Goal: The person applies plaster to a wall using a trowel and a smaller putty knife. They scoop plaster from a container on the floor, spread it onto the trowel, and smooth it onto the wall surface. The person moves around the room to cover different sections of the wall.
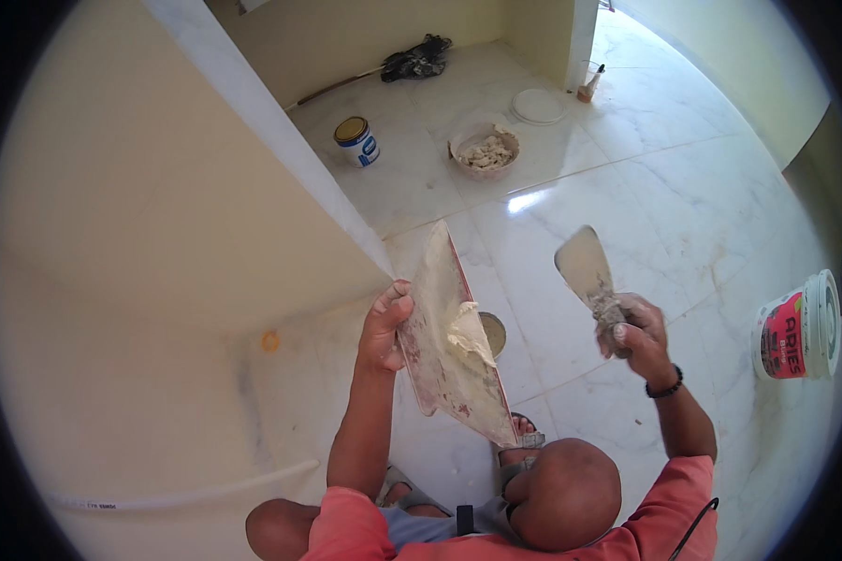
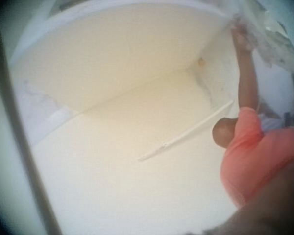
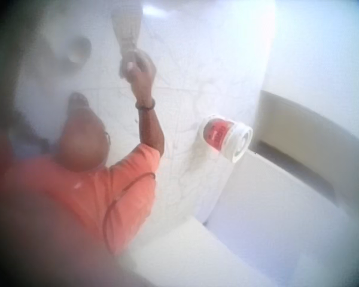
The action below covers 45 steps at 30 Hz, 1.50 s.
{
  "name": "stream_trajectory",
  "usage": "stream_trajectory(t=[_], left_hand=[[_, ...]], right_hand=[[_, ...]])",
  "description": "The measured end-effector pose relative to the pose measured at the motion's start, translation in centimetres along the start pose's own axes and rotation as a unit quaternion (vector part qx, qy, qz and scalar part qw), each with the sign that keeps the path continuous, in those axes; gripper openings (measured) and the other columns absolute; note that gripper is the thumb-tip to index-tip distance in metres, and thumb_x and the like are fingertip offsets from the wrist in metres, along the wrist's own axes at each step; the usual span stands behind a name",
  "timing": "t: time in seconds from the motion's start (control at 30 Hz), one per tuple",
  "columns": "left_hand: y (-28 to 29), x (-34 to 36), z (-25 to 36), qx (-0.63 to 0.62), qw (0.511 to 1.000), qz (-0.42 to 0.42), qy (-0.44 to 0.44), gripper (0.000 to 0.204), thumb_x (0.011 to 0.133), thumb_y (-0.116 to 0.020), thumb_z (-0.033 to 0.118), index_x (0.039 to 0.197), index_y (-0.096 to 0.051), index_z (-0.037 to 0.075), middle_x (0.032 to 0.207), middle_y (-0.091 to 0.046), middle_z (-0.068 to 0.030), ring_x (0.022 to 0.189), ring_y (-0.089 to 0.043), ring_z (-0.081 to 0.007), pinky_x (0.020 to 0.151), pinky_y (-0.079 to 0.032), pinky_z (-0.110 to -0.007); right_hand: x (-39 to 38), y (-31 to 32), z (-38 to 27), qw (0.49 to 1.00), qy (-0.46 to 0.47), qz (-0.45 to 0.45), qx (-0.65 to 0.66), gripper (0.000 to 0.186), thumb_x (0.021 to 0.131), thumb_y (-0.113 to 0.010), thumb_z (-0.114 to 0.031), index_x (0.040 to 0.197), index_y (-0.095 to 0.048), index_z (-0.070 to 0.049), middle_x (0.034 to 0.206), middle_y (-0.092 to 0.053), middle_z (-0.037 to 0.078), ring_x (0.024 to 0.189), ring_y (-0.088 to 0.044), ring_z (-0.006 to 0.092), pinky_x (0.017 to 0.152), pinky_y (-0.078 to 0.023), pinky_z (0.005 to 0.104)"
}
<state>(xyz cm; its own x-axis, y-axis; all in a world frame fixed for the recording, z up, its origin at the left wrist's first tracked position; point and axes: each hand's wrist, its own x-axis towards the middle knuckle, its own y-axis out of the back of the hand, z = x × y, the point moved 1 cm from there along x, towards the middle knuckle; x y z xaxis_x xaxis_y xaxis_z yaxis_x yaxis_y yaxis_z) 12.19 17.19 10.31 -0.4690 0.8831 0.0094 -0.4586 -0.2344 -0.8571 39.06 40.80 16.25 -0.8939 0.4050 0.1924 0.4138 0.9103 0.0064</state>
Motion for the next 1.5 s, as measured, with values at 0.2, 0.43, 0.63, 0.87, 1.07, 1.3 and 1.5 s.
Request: stream_trajectory(t=[0.2,0.43,0.63,0.87,1.07,1.3,1.5], left_hand=[[0.2,0.3,-3.2,-0.033,0.999,0.026,0.033,0.021,0.086,-0.064,0.012,0.103,-0.054,0.005,0.101,-0.065,-0.0097,0.089,-0.065,-0.0199,0.078,-0.056,-0.036],[-0.7,0.5,-4.8,-0.032,0.997,0.032,0.057,0.026,0.087,-0.064,0.016,0.106,-0.053,0.005,0.103,-0.064,-0.0086,0.091,-0.064,-0.0173,0.081,-0.054,-0.034],[-1.0,0.7,-6.0,-0.065,0.994,0.037,0.077,0.02,0.089,-0.061,0.013,0.105,-0.053,0.004,0.102,-0.064,-0.0095,0.09,-0.065,-0.0182,0.08,-0.055,-0.035],[0.0,0.6,-5.3,-0.056,0.994,0.054,0.081,0.016,0.09,-0.058,0.011,0.102,-0.054,0.002,0.099,-0.064,-0.01,0.088,-0.065,-0.0185,0.078,-0.056,-0.034],[0.4,0.3,-4.5,-0.045,0.996,0.048,0.062,0.013,0.09,-0.058,0.01,0.098,-0.056,0.001,0.094,-0.065,-0.0099,0.083,-0.066,-0.0172,0.075,-0.056,-0.032],[1.1,0.4,-3.4,-0.02,0.998,0.022,0.058,0.013,0.089,-0.059,0.01,0.099,-0.055,0.002,0.096,-0.065,-0.0101,0.084,-0.066,-0.0176,0.075,-0.057,-0.033],[0.6,0.4,-1.7,0.005,0.997,0.065,0.037,0.015,0.089,-0.058,0.01,0.102,-0.054,0.002,0.097,-0.064,-0.0091,0.085,-0.065,-0.0167,0.076,-0.056,-0.033]], right_hand=[[1.1,-5.2,3.3,0.905,-0.16,-0.046,0.391,0.042,0.086,-0.05,-0.026,0.116,-0.047,0.003,0.073,-0.056,0.015,0.046,-0.052,0.018,0.039,-0.045,0.0275],[1.2,-10.0,5.0,0.736,-0.188,-0.104,0.642,0.043,0.086,-0.047,-0.026,0.117,-0.045,0.003,0.07,-0.054,0.017,0.046,-0.052,0.0205,0.036,-0.045,0.0294],[1.3,-11.3,6.4,0.794,-0.189,-0.077,0.573,0.046,0.084,-0.049,-0.024,0.118,-0.044,0.006,0.077,-0.06,0.018,0.044,-0.055,0.0216,0.038,-0.046,0.0292],[2.4,-7.0,5.1,0.88,-0.219,-0.158,0.392,0.045,0.084,-0.058,-0.025,0.114,-0.05,0.007,0.074,-0.06,0.016,0.047,-0.054,0.0172,0.04,-0.043,0.0257],[2.9,-2.7,0.8,0.929,-0.284,-0.169,0.169,0.033,0.082,-0.056,-0.016,0.105,-0.059,0.007,0.068,-0.058,0.01,0.047,-0.051,0.0111,0.041,-0.041,0.0231],[2.5,0.5,-1.3,0.939,-0.301,-0.168,0.008,0.033,0.082,-0.057,-0.016,0.106,-0.061,0.006,0.066,-0.056,0.006,0.048,-0.05,0.0092,0.041,-0.039,0.022],[0.9,2.3,0.4,0.972,-0.224,-0.073,0.014,0.033,0.082,-0.062,-0.016,0.109,-0.059,0.002,0.072,-0.057,0.004,0.055,-0.053,0.0097,0.047,-0.042,0.0224]])
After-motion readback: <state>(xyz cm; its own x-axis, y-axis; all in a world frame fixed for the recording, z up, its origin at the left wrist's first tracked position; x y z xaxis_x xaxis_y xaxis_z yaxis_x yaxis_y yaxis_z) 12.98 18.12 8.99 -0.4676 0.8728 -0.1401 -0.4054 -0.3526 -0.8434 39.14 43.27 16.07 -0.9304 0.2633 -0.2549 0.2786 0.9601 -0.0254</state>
